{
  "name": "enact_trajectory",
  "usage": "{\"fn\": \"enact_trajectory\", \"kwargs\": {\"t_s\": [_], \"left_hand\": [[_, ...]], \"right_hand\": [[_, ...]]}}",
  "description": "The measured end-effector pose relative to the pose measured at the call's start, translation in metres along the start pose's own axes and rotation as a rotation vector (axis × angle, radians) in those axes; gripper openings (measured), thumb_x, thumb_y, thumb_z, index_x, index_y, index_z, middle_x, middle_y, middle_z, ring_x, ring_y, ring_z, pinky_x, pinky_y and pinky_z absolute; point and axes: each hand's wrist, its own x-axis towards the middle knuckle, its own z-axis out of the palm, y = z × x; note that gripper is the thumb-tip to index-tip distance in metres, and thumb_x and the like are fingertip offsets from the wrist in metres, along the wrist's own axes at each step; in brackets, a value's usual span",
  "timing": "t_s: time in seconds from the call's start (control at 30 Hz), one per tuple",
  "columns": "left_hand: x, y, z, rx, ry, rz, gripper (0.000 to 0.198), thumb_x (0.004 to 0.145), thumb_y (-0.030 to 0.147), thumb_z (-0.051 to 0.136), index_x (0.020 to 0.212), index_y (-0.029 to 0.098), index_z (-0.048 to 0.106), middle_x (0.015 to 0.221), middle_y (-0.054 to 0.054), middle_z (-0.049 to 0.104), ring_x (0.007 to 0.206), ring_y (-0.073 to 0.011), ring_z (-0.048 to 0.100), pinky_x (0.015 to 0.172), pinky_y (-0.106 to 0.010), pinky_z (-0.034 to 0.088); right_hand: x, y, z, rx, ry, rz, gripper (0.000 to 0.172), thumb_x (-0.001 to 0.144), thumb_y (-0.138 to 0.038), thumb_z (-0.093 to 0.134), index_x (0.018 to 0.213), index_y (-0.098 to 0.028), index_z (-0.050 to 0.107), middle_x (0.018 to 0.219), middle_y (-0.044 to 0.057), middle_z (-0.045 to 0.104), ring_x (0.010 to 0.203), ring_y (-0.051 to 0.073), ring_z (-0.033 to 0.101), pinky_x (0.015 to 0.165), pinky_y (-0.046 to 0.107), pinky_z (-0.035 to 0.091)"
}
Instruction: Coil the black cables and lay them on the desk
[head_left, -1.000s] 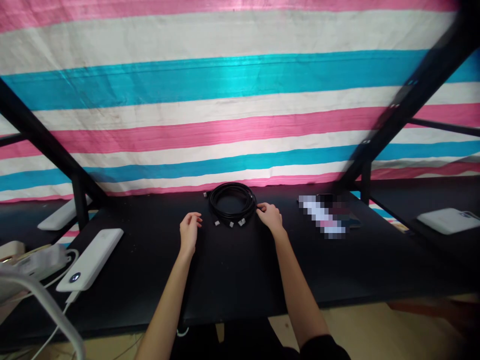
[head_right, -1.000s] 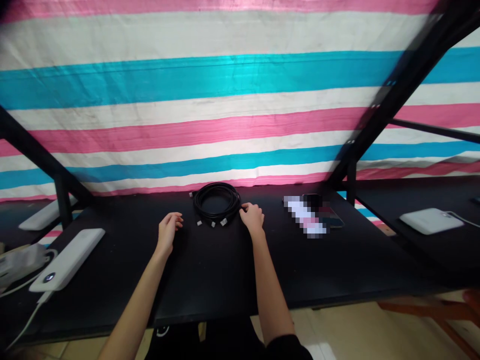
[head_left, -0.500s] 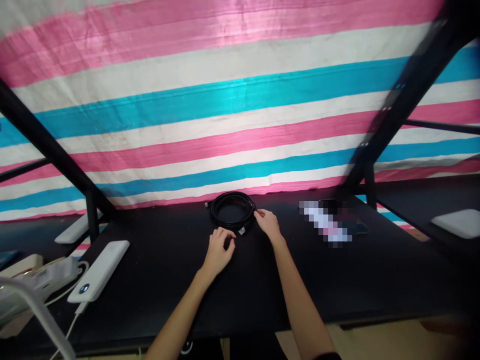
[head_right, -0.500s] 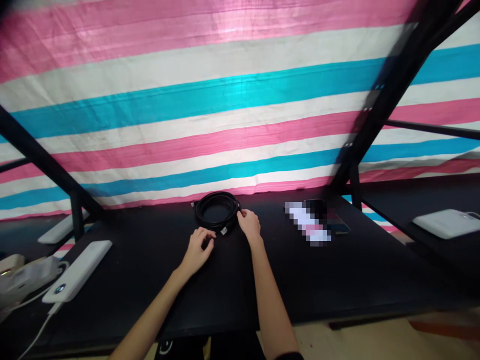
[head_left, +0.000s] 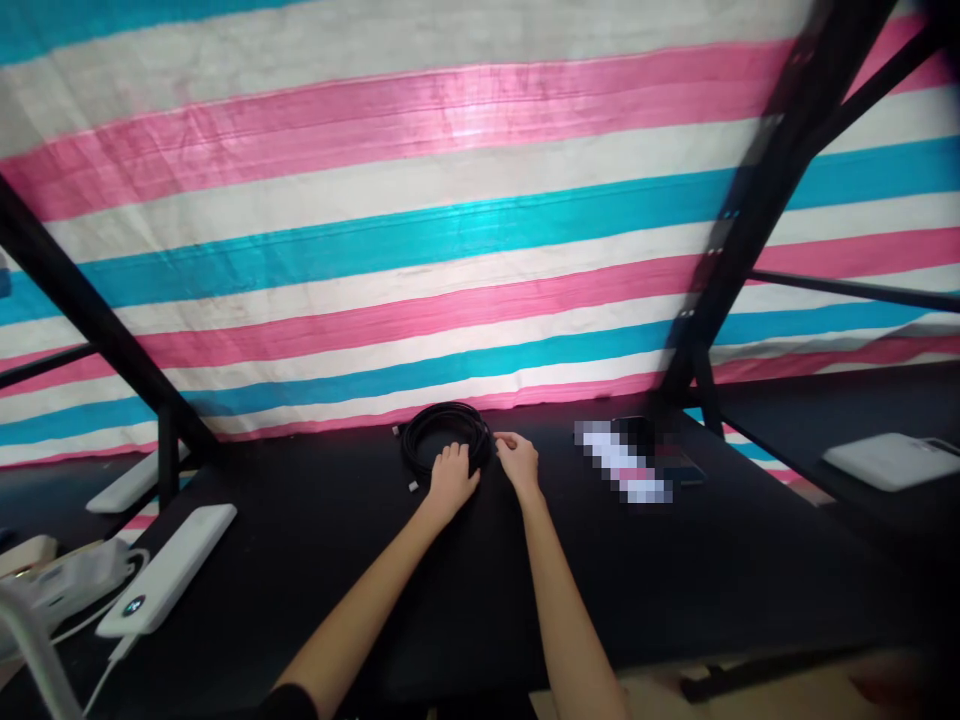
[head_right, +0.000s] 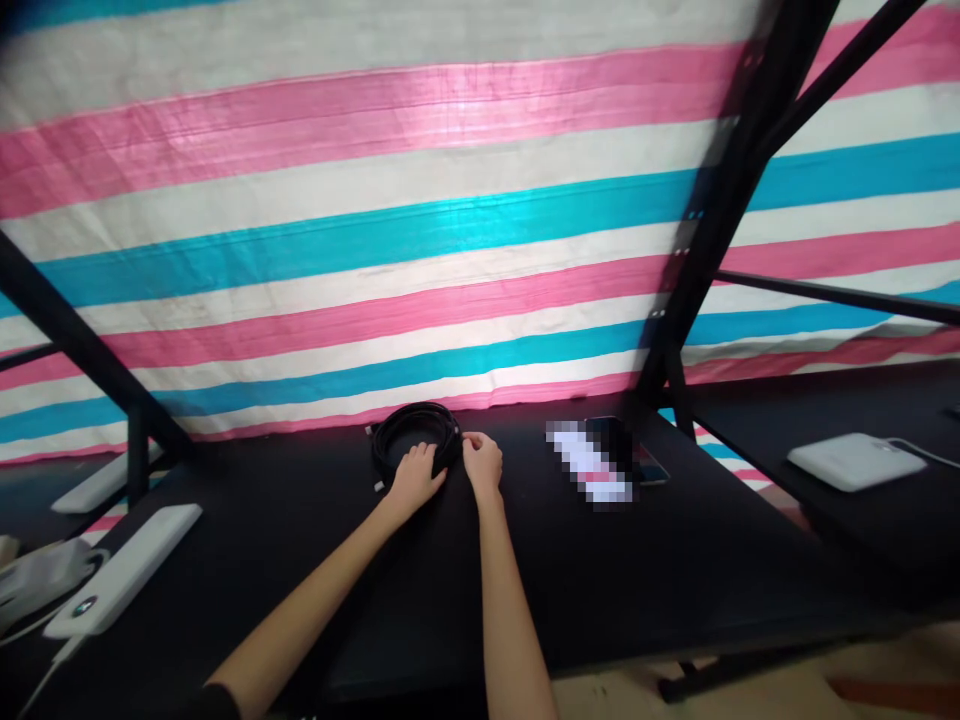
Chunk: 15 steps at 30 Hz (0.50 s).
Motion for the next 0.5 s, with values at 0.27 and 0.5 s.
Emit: {"fn": "enact_trajectory", "kwargs": {"t_s": [0.27,0.5], "left_hand": [[-0.061,-0.037,-0.010,0.073,0.014,-0.023,0.039,0.086,0.029,0.047,0.122,0.017,0.055,0.113,-0.014,0.061,0.105,-0.0297,0.054,0.090,-0.041,0.040],[-0.096,-0.111,-0.041,0.124,0.052,-0.209,0.037,0.085,0.029,0.048,0.119,0.018,0.059,0.108,-0.013,0.063,0.101,-0.0293,0.055,0.086,-0.040,0.041]], "right_hand": [[0.003,0.004,-0.002,0.041,0.006,-0.015,0.024,0.091,-0.032,0.056,0.106,-0.014,0.061,0.105,0.007,0.063,0.090,0.018,0.062,0.079,0.037,0.052],[0.007,0.006,0.000,0.009,-0.017,-0.030,0.024,0.091,-0.033,0.056,0.103,-0.014,0.062,0.096,0.005,0.065,0.084,0.017,0.063,0.080,0.038,0.052]]}}
